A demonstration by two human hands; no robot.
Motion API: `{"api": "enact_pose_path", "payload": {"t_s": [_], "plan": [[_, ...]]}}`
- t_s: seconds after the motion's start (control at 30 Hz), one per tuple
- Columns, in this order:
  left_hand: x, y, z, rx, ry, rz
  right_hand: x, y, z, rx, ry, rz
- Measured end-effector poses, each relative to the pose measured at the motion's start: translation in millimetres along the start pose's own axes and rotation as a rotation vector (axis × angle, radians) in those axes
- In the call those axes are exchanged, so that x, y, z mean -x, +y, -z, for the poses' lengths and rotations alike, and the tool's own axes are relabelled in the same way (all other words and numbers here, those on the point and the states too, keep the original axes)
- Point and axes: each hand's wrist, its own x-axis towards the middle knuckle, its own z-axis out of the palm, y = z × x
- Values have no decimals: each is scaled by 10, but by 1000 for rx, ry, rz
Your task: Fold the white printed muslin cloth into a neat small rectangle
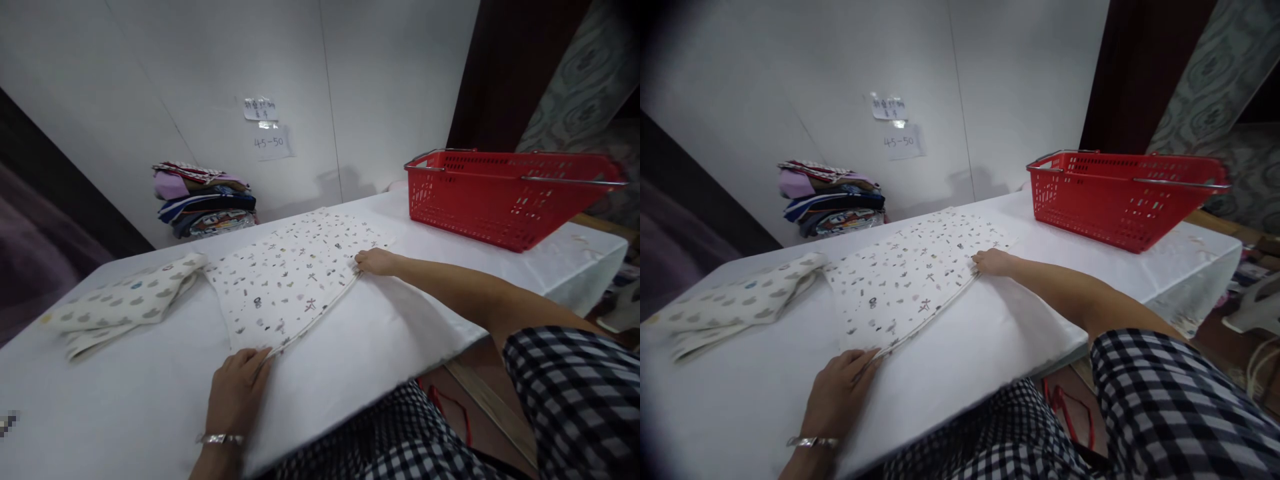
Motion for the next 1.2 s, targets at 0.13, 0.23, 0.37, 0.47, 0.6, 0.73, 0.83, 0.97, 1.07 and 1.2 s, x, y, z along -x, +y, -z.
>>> {"api": "enact_pose_path", "payload": {"t_s": [0.13,0.23,0.37,0.47,0.6,0.73,0.83,0.97,1.07,1.2], "plan": [[-4,22,27,5,-22,24,-44,-28,-30,56,-6,40],[-4,31,37,14,-22,28,-62,-21,-25,80,-4,49],[0,38,42,31,3,12,31,29,23,93,19,35],[0,46,45,35,-2,11,138,42,35,69,21,41],[1,49,40,42,0,32,170,35,2,37,23,37],[7,32,23,52,47,29,93,71,-22,16,74,-21],[8,9,11,55,40,28,53,78,-46,16,86,-44],[7,-7,2,57,23,8,74,30,-115,13,62,-26],[8,-3,3,38,31,2,112,18,-162,-5,64,-10],[9,-11,-5,36,29,17,127,63,-172,-21,79,47]]}}
